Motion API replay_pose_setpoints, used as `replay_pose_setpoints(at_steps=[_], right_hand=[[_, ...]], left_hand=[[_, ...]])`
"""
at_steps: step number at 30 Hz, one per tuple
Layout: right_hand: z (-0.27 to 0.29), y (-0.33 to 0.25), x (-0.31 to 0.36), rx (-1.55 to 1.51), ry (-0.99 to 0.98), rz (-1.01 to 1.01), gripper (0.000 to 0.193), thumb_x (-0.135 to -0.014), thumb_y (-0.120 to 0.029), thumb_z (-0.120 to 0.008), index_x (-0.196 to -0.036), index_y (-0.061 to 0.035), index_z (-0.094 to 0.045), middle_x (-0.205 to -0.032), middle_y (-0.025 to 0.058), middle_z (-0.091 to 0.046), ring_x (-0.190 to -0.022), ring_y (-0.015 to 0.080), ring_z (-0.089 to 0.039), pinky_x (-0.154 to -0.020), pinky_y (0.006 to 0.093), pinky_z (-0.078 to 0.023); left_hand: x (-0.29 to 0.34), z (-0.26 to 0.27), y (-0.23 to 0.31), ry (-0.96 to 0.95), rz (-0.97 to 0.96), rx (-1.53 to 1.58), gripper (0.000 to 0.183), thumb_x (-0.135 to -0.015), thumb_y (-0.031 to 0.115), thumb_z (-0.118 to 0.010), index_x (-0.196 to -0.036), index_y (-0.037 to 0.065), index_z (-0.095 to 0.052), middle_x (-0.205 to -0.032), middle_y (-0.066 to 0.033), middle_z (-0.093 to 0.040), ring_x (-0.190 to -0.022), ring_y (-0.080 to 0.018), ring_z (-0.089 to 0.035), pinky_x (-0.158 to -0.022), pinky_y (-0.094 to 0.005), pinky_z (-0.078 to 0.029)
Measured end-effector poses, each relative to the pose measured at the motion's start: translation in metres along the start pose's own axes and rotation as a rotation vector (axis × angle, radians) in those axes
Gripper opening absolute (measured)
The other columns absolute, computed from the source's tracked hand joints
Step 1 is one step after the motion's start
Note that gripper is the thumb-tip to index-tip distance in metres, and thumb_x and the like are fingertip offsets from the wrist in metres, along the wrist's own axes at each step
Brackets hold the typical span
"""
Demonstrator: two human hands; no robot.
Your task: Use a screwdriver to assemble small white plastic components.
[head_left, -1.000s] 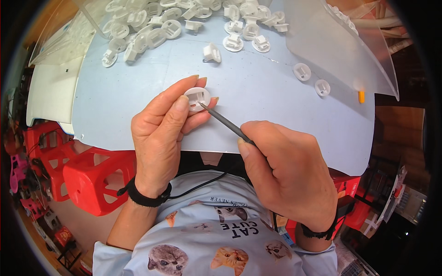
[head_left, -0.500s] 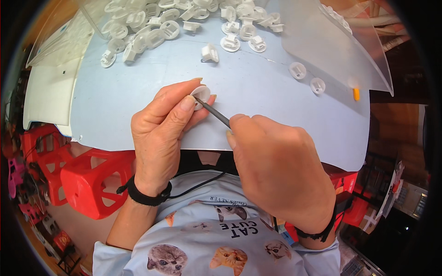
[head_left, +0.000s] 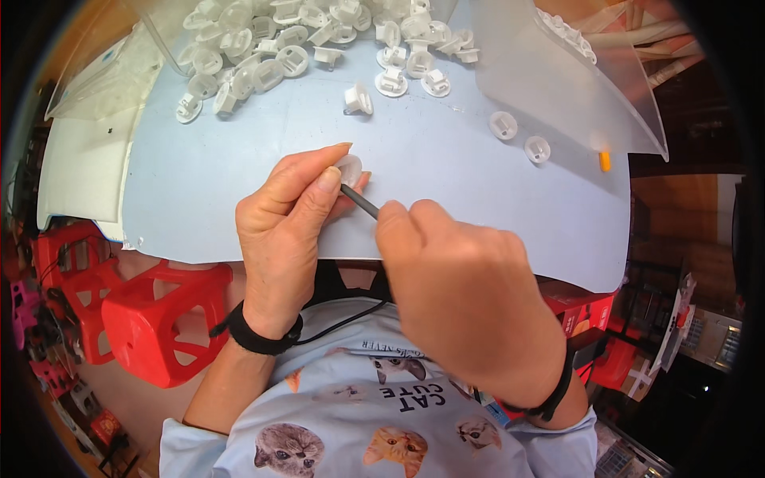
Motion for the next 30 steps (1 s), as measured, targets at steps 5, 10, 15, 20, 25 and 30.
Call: replay_pose_setpoints(at_steps=[5,10,15,20,25,30], right_hand=[[-0.005,0.039,0.001,-0.581,0.122,-0.197,0.015,-0.085,-0.009,-0.065,-0.091,-0.0008,-0.053,-0.062,0.0082,-0.054,-0.047,0.0209,-0.049,-0.047,0.0329,-0.038],[-0.018,0.034,-0.012,-0.978,0.249,-0.247,0.016,-0.094,-0.015,-0.058,-0.097,0.0003,-0.053,-0.063,0.0021,-0.046,-0.056,0.0095,-0.042,-0.051,0.0272,-0.036],[-0.031,0.025,-0.035,-0.893,0.212,-0.15,0.022,-0.093,-0.02,-0.055,-0.092,0.0013,-0.051,-0.062,0.0191,-0.057,-0.06,0.0425,-0.057,-0.055,0.0465,-0.043],[-0.03,0.025,-0.04,-0.825,0.211,-0.159,0.024,-0.092,-0.021,-0.055,-0.085,0.0007,-0.049,-0.064,0.022,-0.058,-0.062,0.0439,-0.058,-0.054,0.0496,-0.042],[0.0,0.034,-0.032,-0.776,0.195,-0.15,0.018,-0.089,-0.015,-0.057,-0.087,0.001,-0.05,-0.066,0.0231,-0.055,-0.062,0.0406,-0.057,-0.057,0.0456,-0.044],[0.091,0.121,-0.018,-0.87,0.632,-0.412,0.012,-0.09,-0.012,-0.063,-0.091,-0.0013,-0.058,-0.063,-0.0055,-0.045,-0.059,0.0032,-0.041,-0.051,0.0214,-0.034]], left_hand=[[0.001,0.004,-0.002,0.019,0.049,0.158,0.032,-0.098,0.014,-0.049,-0.121,-0.007,-0.054,-0.105,-0.0182,-0.064,-0.094,-0.0248,-0.067,-0.08,-0.0259,-0.058],[0.001,0.004,0.0,-0.032,0.09,0.238,0.032,-0.099,0.014,-0.046,-0.123,-0.006,-0.052,-0.106,-0.0181,-0.064,-0.094,-0.0228,-0.067,-0.079,-0.0271,-0.058],[-0.002,0.005,-0.004,-0.036,0.059,0.243,0.031,-0.099,0.013,-0.046,-0.122,-0.006,-0.053,-0.107,-0.0171,-0.064,-0.095,-0.0196,-0.065,-0.079,-0.0269,-0.057],[0.002,0.002,-0.001,-0.062,0.055,0.172,0.03,-0.099,0.01,-0.046,-0.122,-0.006,-0.054,-0.108,-0.0147,-0.064,-0.097,-0.0174,-0.064,-0.08,-0.0271,-0.057],[0.005,0.001,0.001,-0.079,0.031,0.15,0.031,-0.098,0.009,-0.047,-0.125,-0.004,-0.054,-0.125,-0.0143,-0.054,-0.097,-0.0179,-0.064,-0.082,-0.027,-0.055],[0.006,0.0,0.004,-0.156,-0.029,0.014,0.031,-0.099,0.013,-0.047,-0.123,-0.005,-0.055,-0.123,-0.0132,-0.055,-0.097,-0.0221,-0.066,-0.081,-0.0267,-0.055]])
Point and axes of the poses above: each hand's wrist, its own x-axis away from the middle knuckle, its own z-axis out of the back of the hand, y = z × x, the point moved 5 cm from there along -x, towards the middle knuckle
